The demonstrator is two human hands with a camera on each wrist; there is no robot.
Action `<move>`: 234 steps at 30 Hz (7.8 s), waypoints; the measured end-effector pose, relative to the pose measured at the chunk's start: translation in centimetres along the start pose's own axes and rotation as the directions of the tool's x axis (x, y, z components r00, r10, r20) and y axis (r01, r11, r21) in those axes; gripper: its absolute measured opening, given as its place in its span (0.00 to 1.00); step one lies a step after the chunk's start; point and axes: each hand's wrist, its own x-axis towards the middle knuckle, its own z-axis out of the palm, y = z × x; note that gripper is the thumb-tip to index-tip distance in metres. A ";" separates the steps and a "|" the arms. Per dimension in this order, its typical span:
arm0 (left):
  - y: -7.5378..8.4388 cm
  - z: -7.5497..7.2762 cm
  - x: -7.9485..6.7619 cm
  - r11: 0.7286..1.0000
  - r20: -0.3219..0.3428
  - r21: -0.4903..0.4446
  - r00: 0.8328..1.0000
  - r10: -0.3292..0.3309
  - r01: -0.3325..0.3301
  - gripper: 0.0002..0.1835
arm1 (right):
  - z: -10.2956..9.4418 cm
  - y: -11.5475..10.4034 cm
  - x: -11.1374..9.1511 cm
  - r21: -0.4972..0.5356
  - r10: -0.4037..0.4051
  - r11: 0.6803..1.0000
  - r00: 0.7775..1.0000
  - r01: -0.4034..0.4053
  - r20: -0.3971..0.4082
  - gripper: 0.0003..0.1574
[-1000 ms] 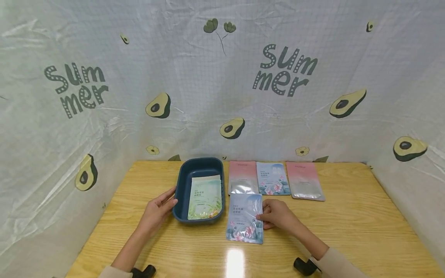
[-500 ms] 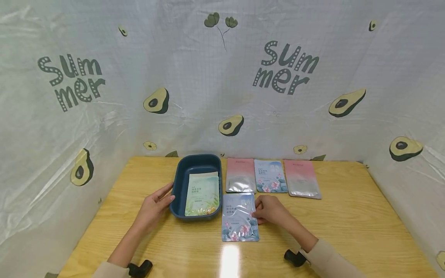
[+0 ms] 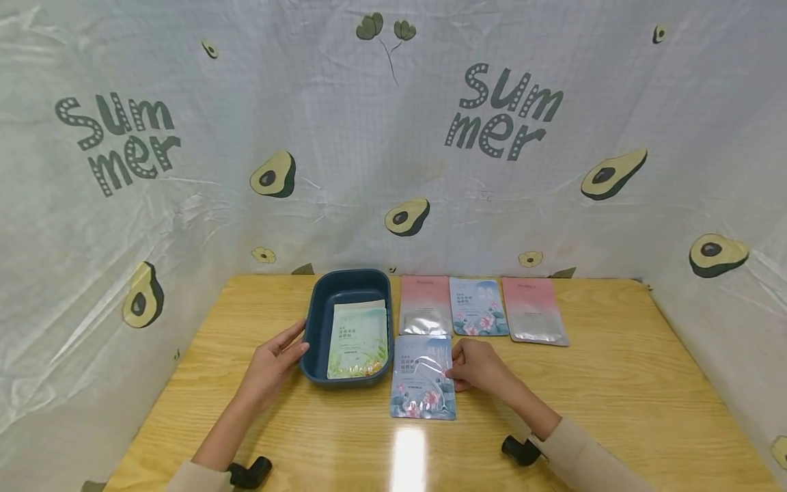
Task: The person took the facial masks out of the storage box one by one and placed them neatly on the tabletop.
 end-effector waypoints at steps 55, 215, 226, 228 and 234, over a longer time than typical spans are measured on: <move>0.2 0.1 0.2 0.998 0.002 0.055 1.000 -0.022 0.022 0.34 | 2.9 -19.4 14.2 -0.153 -0.441 0.818 0.775 0.555 0.452 0.20; -0.3 0.6 -0.1 0.995 -0.028 0.038 0.996 -0.087 0.088 0.34 | 7.1 -10.6 6.7 0.484 -0.163 0.858 0.985 0.173 -0.062 0.18; -0.3 0.4 -0.3 0.997 -0.038 0.025 0.996 -0.078 0.079 0.34 | 5.2 -9.9 6.3 0.610 -0.179 0.777 0.984 0.155 -0.023 0.16; -0.3 0.3 -0.3 0.996 -0.039 0.023 0.996 -0.080 0.081 0.34 | 4.8 -9.7 6.2 0.613 -0.181 0.775 0.983 0.156 -0.022 0.16; -0.2 0.3 -0.4 0.996 -0.037 0.026 0.996 -0.085 0.086 0.34 | 3.8 -8.9 6.0 0.612 -0.216 0.768 0.976 0.189 -0.031 0.19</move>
